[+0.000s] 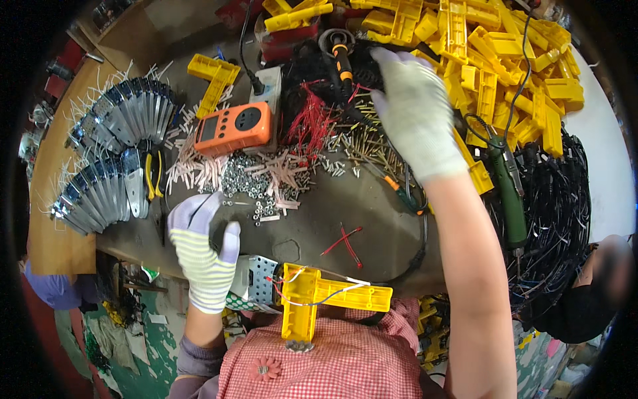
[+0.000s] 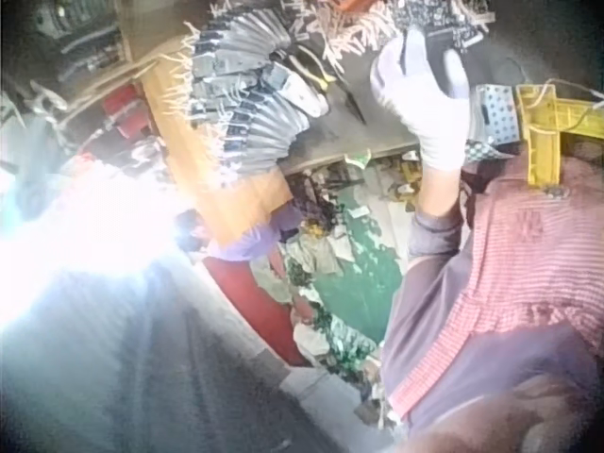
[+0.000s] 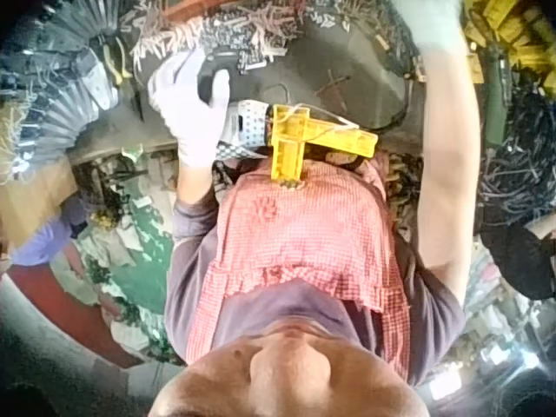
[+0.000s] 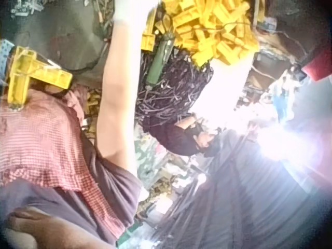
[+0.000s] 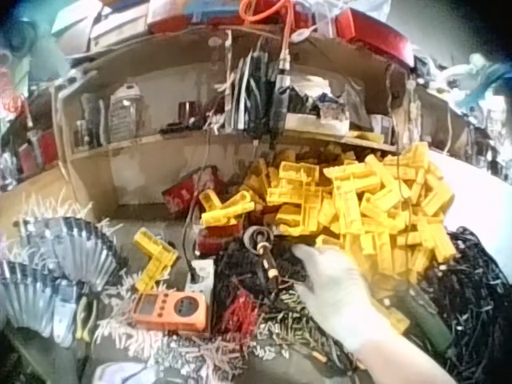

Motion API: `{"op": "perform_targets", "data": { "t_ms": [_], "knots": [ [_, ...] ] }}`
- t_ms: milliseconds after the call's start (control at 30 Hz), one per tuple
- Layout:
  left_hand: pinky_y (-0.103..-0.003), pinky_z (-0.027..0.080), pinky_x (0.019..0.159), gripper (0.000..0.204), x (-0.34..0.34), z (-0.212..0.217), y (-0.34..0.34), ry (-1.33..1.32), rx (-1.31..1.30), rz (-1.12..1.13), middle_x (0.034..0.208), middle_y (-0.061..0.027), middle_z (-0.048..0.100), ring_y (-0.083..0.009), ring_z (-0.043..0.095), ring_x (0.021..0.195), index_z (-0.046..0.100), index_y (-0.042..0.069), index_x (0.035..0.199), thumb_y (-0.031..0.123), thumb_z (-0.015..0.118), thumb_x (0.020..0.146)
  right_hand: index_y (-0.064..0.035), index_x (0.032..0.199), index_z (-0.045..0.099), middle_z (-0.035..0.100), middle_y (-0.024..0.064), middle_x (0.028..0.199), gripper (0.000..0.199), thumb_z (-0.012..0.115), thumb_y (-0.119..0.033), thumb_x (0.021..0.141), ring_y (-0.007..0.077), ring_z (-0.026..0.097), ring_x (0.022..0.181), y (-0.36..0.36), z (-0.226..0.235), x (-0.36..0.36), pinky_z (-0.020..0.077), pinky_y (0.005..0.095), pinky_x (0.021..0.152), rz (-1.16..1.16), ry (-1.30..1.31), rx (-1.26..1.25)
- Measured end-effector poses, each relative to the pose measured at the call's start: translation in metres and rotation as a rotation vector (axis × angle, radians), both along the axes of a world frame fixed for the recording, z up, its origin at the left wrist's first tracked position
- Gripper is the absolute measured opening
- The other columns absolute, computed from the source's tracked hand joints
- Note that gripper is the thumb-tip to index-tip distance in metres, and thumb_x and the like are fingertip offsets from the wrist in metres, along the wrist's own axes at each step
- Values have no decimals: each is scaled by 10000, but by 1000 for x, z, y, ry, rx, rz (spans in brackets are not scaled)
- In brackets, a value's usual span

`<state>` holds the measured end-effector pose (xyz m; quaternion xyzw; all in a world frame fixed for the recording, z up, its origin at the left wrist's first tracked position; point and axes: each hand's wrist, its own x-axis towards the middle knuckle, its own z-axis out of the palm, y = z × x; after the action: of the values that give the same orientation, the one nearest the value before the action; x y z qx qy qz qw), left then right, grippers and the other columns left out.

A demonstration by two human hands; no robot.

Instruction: Assembling a yellow handheld electronic device by soldering wires and installing components into a plastic housing.

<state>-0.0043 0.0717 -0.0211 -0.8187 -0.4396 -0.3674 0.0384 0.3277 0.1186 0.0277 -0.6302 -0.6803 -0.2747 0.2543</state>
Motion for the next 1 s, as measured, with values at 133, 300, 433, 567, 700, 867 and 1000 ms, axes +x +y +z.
{"op": "perform_targets", "data": {
  "t_ms": [133,300,433,567,700,867,1000],
  "knots": [
    [-453,442,890,328,-7,17,-33,-29,-51,-228,1002,-69,646,-300,597,931,695,104,1068,173,728,749,-34,837,653,680,142,865,28,655,-52,816,348,645,748,-124,13,-24,521,412,697,237,578,-424],
    [-409,459,920,296,29,28,-38,-148,-552,-575,1014,-61,699,-259,630,963,668,74,1100,129,703,812,-11,917,636,628,179,1110,122,673,-56,809,297,656,888,-177,5,-55,531,343,789,483,733,-747],
    [-427,439,942,208,25,18,-32,-117,-629,-718,857,-6,691,-221,639,875,739,124,962,126,751,754,4,953,645,630,143,1109,145,717,-71,853,137,631,912,-187,7,-51,515,271,785,343,1495,-808],
    [-468,398,968,175,31,19,-41,-17,-469,-692,754,26,630,-205,619,823,746,181,865,201,767,693,16,924,688,651,82,992,137,757,-79,854,103,617,888,-172,17,-49,512,239,768,330,1138,-973],
    [-483,386,973,239,36,14,-43,13,-447,-674,760,-5,614,-239,589,841,744,179,861,265,778,640,9,904,734,675,57,824,124,780,-94,853,86,619,758,-165,17,-71,507,248,665,270,1372,-1130],
    [-489,388,955,258,34,11,-43,-7,-445,-680,775,-24,593,-252,574,859,731,164,866,269,778,635,0,924,744,687,92,790,154,785,-129,851,118,639,691,-164,8,-79,504,276,631,278,1236,-1136],
    [-487,387,951,262,31,13,-39,-10,-507,-731,783,-38,581,-259,570,851,717,153,880,240,765,638,-7,918,733,693,102,793,161,778,-143,844,196,643,652,-162,11,-77,515,306,646,387,1074,-1004]
  ]
}}
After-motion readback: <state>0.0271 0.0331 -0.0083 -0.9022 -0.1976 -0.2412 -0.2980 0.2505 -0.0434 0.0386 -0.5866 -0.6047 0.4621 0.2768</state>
